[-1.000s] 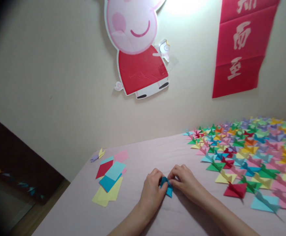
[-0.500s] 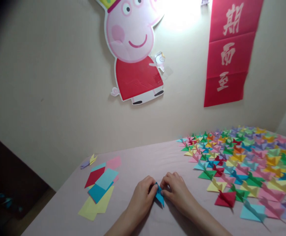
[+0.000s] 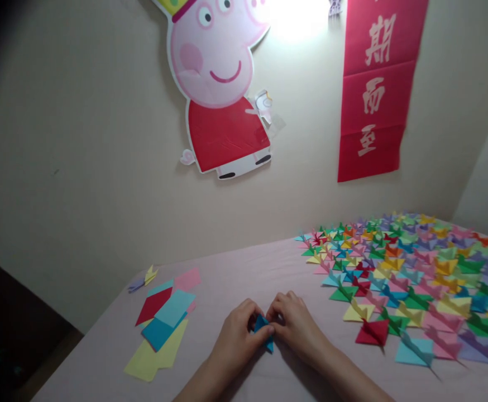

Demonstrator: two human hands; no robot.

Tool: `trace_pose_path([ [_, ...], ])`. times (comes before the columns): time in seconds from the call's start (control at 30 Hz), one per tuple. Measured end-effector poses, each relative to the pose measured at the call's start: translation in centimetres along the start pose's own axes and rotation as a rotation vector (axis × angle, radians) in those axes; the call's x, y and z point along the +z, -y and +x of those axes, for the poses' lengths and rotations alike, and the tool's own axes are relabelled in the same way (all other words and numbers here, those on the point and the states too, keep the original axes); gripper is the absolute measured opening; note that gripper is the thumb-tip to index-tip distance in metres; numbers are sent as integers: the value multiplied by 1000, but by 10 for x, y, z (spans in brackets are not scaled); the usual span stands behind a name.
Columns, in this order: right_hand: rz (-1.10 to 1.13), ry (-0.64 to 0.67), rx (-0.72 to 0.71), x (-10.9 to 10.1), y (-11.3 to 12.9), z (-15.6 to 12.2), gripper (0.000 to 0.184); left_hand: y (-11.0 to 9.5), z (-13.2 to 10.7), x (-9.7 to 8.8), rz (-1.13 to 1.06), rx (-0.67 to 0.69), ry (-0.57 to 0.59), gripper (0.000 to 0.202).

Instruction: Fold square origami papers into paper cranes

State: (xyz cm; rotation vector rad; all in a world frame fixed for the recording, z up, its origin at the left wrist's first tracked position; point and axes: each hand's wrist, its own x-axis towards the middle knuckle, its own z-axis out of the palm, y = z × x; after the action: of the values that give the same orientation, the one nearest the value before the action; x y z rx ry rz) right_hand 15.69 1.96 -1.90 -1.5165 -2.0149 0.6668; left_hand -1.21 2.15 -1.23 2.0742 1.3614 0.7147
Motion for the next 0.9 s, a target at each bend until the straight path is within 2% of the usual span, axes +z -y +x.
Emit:
trace_pose_path([
  [0.17, -4, -11, 3, 2, -3, 1, 8, 1, 0, 4, 9, 13, -38, 4],
  [0.33, 2, -21, -3, 3, -6, 2, 7, 4, 0, 4, -1, 24, -53, 8],
  [0.6, 2, -6, 3, -2, -1, 2, 11, 6, -2, 5, -141, 34, -107, 10],
  [0.9, 23, -24, 1, 0, -4, 2, 11, 0, -5, 2, -258, 34, -109, 18],
])
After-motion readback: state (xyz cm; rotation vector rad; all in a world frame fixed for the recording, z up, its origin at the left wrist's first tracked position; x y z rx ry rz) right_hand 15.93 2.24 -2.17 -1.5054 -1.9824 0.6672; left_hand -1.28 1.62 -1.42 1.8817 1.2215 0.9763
